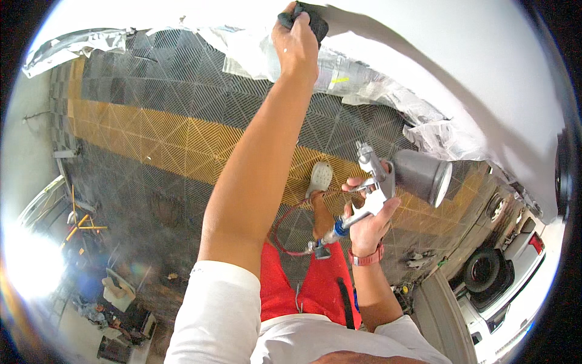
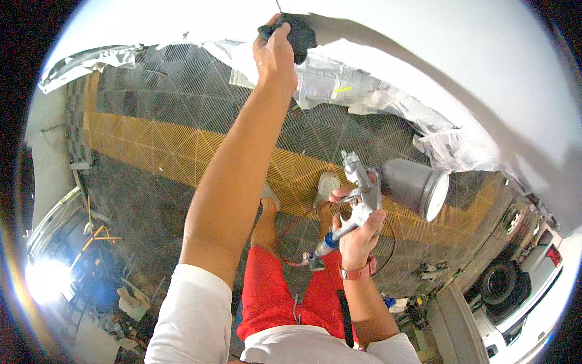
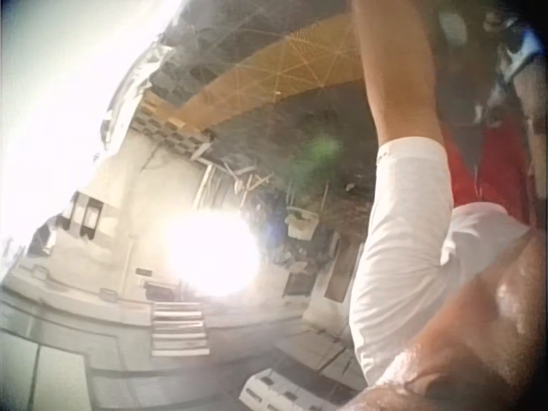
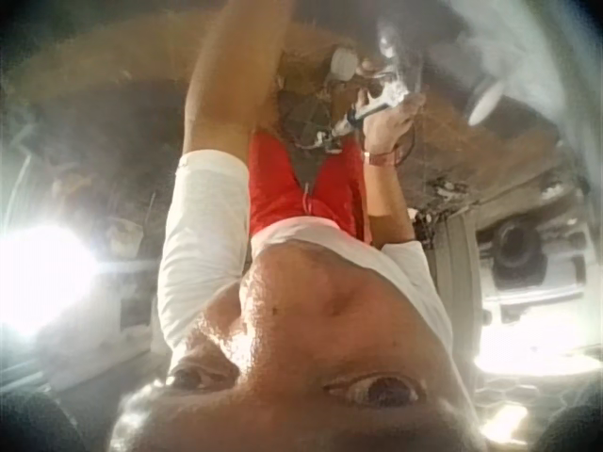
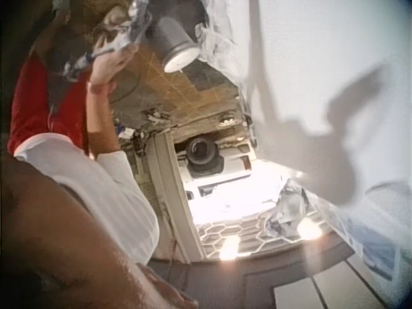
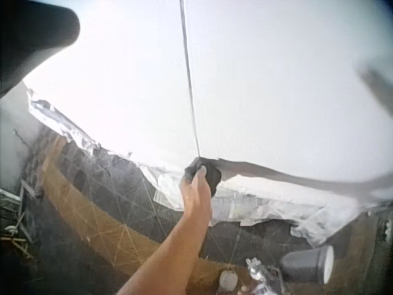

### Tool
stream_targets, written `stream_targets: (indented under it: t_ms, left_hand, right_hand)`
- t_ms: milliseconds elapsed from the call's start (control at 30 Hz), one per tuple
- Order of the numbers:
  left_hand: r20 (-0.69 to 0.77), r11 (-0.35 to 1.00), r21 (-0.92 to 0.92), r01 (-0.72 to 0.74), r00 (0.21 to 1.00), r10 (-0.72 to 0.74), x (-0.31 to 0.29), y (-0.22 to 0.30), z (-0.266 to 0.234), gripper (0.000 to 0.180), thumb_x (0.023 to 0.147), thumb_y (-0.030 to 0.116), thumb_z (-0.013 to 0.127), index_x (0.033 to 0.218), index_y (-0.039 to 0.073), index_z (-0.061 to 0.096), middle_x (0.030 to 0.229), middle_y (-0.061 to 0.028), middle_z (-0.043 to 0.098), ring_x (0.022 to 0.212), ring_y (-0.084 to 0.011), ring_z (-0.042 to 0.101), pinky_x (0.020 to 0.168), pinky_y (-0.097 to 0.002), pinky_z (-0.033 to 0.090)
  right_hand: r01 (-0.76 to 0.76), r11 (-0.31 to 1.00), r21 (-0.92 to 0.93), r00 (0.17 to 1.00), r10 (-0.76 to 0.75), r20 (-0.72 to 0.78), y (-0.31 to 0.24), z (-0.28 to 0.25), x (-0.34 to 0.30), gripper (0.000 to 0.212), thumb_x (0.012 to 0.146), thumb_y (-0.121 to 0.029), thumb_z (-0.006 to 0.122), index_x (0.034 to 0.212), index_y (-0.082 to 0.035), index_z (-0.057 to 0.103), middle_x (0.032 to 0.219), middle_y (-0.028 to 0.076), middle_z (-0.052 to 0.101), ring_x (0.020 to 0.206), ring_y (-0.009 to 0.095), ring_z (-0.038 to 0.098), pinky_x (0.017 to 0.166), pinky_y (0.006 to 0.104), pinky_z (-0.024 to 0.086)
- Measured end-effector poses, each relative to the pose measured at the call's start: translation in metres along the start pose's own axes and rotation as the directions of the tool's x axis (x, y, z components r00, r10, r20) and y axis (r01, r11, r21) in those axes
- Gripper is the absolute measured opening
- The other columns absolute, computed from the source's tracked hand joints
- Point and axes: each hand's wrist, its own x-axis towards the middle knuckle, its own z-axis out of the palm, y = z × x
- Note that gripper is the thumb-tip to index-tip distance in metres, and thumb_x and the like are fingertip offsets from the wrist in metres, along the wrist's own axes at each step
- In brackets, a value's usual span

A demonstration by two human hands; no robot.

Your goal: The person uses a spray gun to apply white paint to the rear bumper and trunk of a white car. They frequently wipe the painted surface with a dark cloth while moving around the vehicle. The car is masked with newspaper and plastic sheeting to protect other areas.

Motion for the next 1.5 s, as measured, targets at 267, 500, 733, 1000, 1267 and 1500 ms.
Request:
stream_targets:
  t_ms: [267,500,733,1000,1267,1500]
  left_hand:
    - [0.152,0.999,0.013,0.036,0.988,-0.037,-0.052,0.133,0.025,0.041,0.102,0.014,0.058,0.14,0.001,0.06,0.1,-0.0027,0.062,0.082,-0.01,0.055,0.076,-0.0292,0.047]
    - [0.494,0.96,-0.261,0.098,0.868,0.046,-0.11,0.275,0.01,0.043,0.102,0.011,0.058,0.142,-0.003,0.055,0.134,-0.0177,0.061,0.122,-0.0241,0.062,0.104,-0.0349,0.05]
    - [0.625,0.759,0.558,-0.337,0.772,-0.117,-0.21,0.351,-0.144,0.03,0.094,0.017,0.078,0.118,0.0,0.069,0.099,-0.0081,0.075,0.096,-0.019,0.07,0.087,-0.0356,0.055]
    - [0.506,0.861,0.508,-0.024,0.817,-0.276,-0.266,0.256,-0.293,0.032,0.09,0.017,0.079,0.115,0.002,0.068,0.115,-0.0135,0.074,0.102,-0.0194,0.07,0.089,-0.0411,0.056]
    - [-0.045,0.883,0.315,0.347,0.935,-0.351,-0.317,0.324,-0.306,0.047,0.088,0.029,0.08,0.127,0.011,0.059,0.119,-0.0133,0.065,0.107,-0.0274,0.067,0.091,-0.0446,0.055]
    - [-0.186,0.94,0.118,0.321,0.937,-0.297,-0.318,0.34,-0.326,0.065,0.09,0.017,0.075,0.144,0.005,0.041,0.119,-0.0216,0.072,0.107,-0.0319,0.072,0.095,-0.0439,0.057]
  right_hand:
    - [0.176,0.984,-0.02,0.984,-0.177,-0.019,-0.019,0.006,-0.059,0.089,0.099,-0.08,0.036,0.14,-0.003,0.052,0.115,0.014,0.072,0.097,0.02,0.072,0.051,0.027,0.049]
    - [0.482,0.872,-0.087,0.875,-0.474,0.103,-0.083,0.052,-0.118,0.085,0.103,-0.071,0.044,0.159,-0.007,0.04,0.132,0.013,0.067,0.11,0.016,0.067,0.059,0.0243,0.051]
    - [0.727,0.604,-0.327,0.687,-0.624,0.373,-0.159,0.132,-0.188,0.071,0.099,-0.046,0.071,0.147,0.001,0.05,0.136,0.019,0.062,0.111,0.031,0.064,0.091,0.0436,0.054]
    - [0.973,-0.165,-0.16,0.051,-0.527,0.848,-0.119,0.256,-0.229,0.093,0.088,-0.067,0.071,0.142,0.006,0.049,0.148,0.038,0.04,0.139,0.052,0.044,0.107,0.0537,0.052]
    - [0.624,0.116,-0.773,0.636,-0.649,0.417,-0.318,0.183,-0.118,0.083,0.083,-0.05,0.083,0.144,-0.006,0.046,0.083,0.012,0.074,0.075,0.033,0.074,0.07,0.0477,0.059]
    - [0.37,0.246,-0.896,0.866,-0.441,0.236,-0.466,0.166,-0.05,0.1,0.081,-0.04,0.087,0.149,0.011,0.035,0.066,0.01,0.066,0.046,0.019,0.061,0.047,0.0363,0.05]
